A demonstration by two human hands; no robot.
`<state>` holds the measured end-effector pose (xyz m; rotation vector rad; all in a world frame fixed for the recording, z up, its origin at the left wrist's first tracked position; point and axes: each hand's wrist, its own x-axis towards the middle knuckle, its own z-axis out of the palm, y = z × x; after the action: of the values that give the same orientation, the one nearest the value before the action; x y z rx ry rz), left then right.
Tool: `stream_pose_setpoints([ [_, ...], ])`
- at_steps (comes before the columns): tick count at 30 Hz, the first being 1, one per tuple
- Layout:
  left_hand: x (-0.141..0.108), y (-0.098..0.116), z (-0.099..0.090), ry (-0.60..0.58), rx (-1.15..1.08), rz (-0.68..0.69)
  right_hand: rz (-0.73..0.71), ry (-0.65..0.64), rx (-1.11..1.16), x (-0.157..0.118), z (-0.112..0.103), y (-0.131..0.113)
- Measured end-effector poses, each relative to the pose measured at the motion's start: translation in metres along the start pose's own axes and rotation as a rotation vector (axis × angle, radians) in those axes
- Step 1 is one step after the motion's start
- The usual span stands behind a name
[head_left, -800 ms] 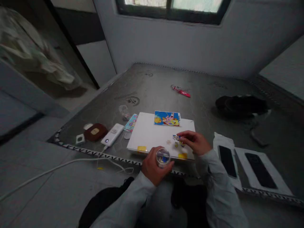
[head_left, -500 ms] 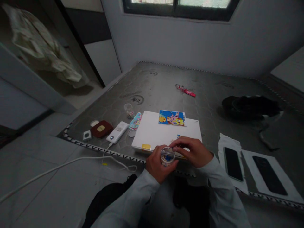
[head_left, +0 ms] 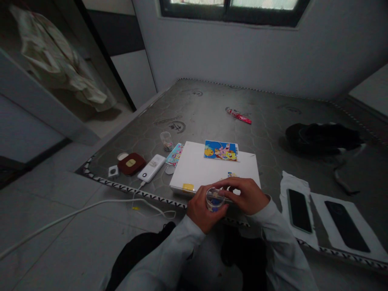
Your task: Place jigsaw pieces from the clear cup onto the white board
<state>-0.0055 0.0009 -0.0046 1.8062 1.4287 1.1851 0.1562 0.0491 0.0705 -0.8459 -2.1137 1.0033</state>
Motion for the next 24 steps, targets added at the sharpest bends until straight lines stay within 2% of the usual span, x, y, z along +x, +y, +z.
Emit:
stream_pose_setpoints([
  [6,0.002,0.001,0.000,-0.021,0.008,-0.006,-0.008,0.013,0.024,-0.001,0.001,-0.003],
  [12,0.001,-0.001,0.002,-0.022,0.006,0.001,-0.036,0.009,-0.046,-0.001,0.005,-0.002],
  [16,0.000,0.000,0.000,-0.017,0.003,0.001,0.009,0.024,-0.121,-0.008,-0.008,0.004],
  [20,0.001,0.002,-0.001,-0.019,0.002,-0.004,0.199,0.120,-0.302,-0.029,-0.039,0.041],
  [24,0.001,0.002,-0.001,-0.016,0.004,-0.006,0.483,0.084,-0.522,-0.048,-0.054,0.092],
])
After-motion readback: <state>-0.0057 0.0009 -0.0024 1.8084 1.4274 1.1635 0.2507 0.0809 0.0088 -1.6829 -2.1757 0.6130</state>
